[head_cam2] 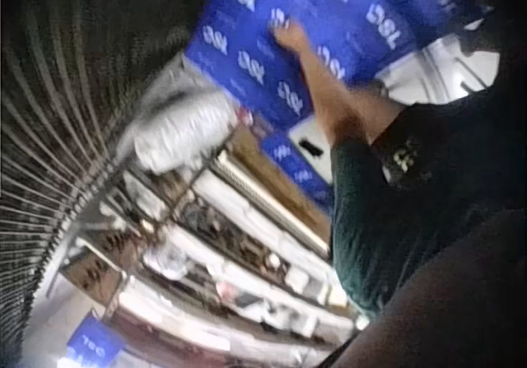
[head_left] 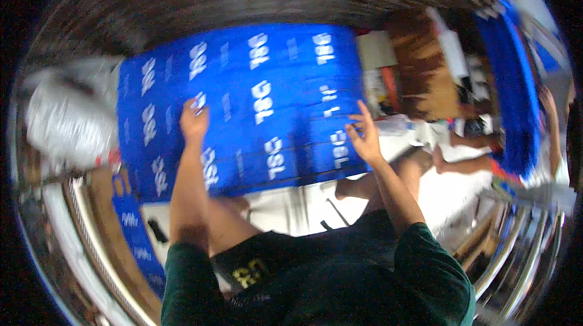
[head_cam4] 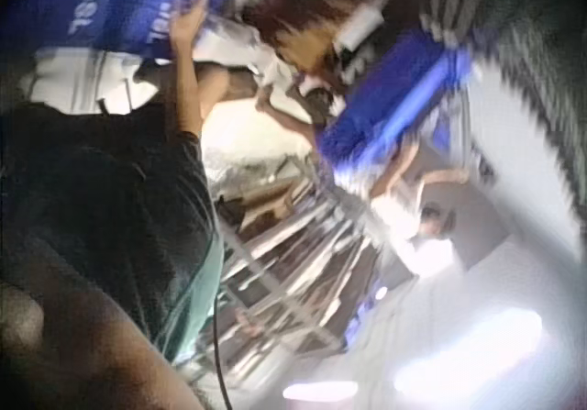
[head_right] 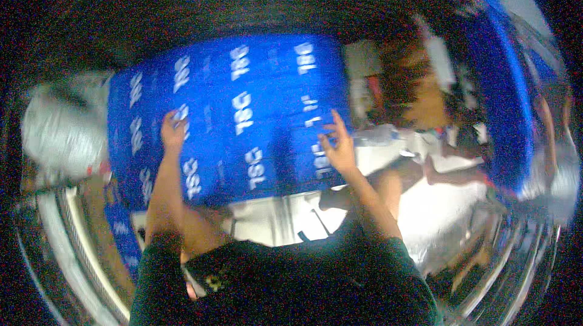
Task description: The person sits on the floor and repeatedly folds blue tote bags with 'TSC' branding. They pick up a bag, fold it flat, and place it on a growing stack. Another person is visible in the background performing a similar task.
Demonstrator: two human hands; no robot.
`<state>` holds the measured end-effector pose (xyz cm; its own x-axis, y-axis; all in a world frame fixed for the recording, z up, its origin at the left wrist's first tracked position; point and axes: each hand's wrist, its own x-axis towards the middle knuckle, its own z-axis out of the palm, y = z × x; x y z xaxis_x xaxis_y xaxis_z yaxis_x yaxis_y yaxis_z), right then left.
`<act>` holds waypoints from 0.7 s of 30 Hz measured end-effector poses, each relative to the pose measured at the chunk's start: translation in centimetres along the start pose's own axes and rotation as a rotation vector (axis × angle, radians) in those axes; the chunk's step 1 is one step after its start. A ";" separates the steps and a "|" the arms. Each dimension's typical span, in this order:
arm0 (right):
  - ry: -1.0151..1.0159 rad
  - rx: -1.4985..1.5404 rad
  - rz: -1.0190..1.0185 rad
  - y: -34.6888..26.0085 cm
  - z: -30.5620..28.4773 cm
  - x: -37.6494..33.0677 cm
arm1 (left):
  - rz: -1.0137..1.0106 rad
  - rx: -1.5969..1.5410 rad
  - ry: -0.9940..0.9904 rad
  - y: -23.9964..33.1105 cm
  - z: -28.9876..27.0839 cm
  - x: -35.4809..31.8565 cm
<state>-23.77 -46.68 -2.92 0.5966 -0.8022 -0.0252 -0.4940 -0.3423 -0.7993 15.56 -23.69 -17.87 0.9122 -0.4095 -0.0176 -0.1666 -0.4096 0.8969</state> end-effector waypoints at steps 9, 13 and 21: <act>1.018 0.153 -0.394 -11.8 -33.0 -4.9 | 0.213 0.034 -0.761 15.8 -3.3 -12.5; 1.399 0.228 -0.229 -9.4 -48.9 -6.3 | 0.092 0.065 -1.064 23.0 -5.6 -22.1; 0.850 -0.681 0.191 0.5 -57.4 -4.9 | -0.061 -0.040 -0.889 21.9 -6.2 -30.0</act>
<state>-63.29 -71.01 31.26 -0.0267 -0.8559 0.5165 -0.9322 -0.1652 -0.3219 -13.13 -15.33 5.08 0.2885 -0.8756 -0.3875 -0.0989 -0.4298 0.8975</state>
